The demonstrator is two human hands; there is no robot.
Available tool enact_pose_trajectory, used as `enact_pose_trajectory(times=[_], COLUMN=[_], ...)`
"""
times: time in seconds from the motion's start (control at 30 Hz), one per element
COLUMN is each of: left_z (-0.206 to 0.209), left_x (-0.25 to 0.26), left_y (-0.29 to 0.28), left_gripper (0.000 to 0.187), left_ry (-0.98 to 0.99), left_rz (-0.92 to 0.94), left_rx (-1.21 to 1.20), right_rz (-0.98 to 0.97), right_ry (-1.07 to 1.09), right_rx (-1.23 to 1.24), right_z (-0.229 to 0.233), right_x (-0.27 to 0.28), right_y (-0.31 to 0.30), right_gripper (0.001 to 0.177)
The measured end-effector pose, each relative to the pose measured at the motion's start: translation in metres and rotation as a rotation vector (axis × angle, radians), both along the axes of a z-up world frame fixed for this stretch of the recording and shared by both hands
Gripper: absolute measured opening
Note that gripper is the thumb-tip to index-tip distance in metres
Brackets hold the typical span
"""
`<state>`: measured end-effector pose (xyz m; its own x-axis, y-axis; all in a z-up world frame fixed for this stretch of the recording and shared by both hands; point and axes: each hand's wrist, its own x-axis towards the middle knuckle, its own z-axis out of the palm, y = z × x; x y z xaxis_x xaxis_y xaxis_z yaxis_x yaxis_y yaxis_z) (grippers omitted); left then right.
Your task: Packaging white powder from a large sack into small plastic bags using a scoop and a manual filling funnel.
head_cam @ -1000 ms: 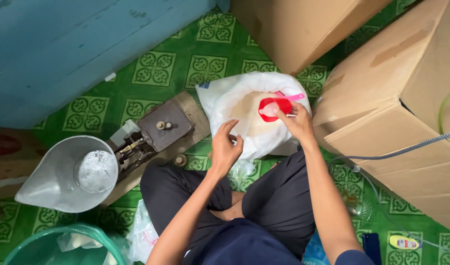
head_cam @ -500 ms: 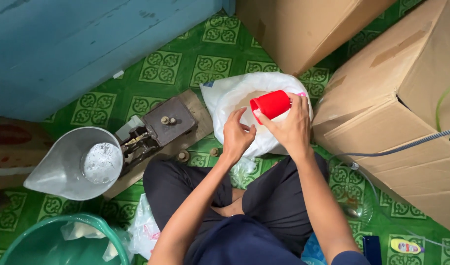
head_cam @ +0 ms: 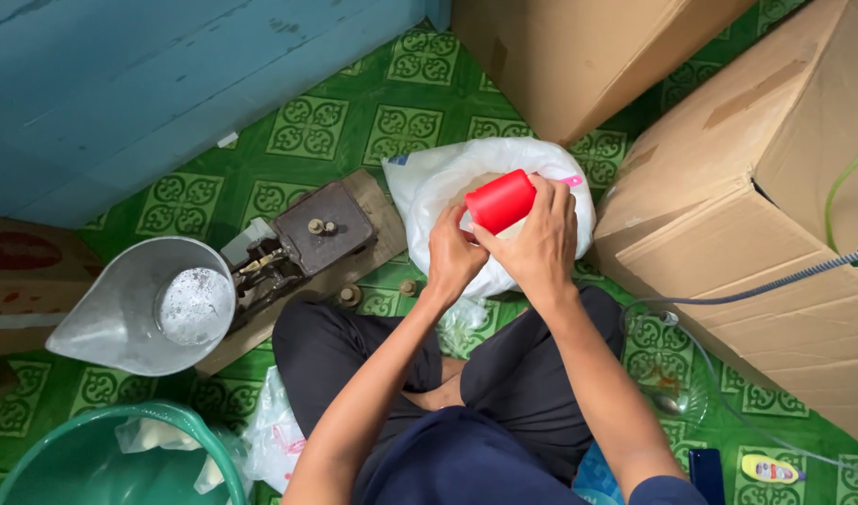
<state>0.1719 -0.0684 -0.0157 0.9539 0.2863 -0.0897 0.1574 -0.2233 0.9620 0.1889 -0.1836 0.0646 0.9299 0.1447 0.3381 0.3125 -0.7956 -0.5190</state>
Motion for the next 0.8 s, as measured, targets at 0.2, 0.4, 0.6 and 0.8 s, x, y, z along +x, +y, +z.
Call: enact_pose_trajectory(times=[0.2, 0.4, 0.6, 0.8], left_z=[0.002, -0.001, -0.003, -0.001], left_x=[0.000, -0.003, -0.007, -0.009], left_y=[-0.002, -0.002, 0.003, 0.017], left_gripper=[0.048, 0.051, 0.056, 0.057], left_ry=[-0.039, -0.008, 0.030, 0.044], left_rz=[0.004, -0.010, -0.042, -0.057], left_rx=[-0.012, -0.006, 0.009, 0.039], right_rz=[-0.017, -0.005, 0.006, -0.149], right_ry=[-0.002, -0.012, -0.005, 0.301], right_rx=[-0.030, 0.011, 0.159, 0.250], right_z=[-0.001, 0.000, -0.026, -0.079], right_x=[0.000, 0.003, 0.020, 0.056], right_y=[-0.002, -0.006, -0.022, -0.051], right_gripper=[0.092, 0.090, 0.084, 0.077])
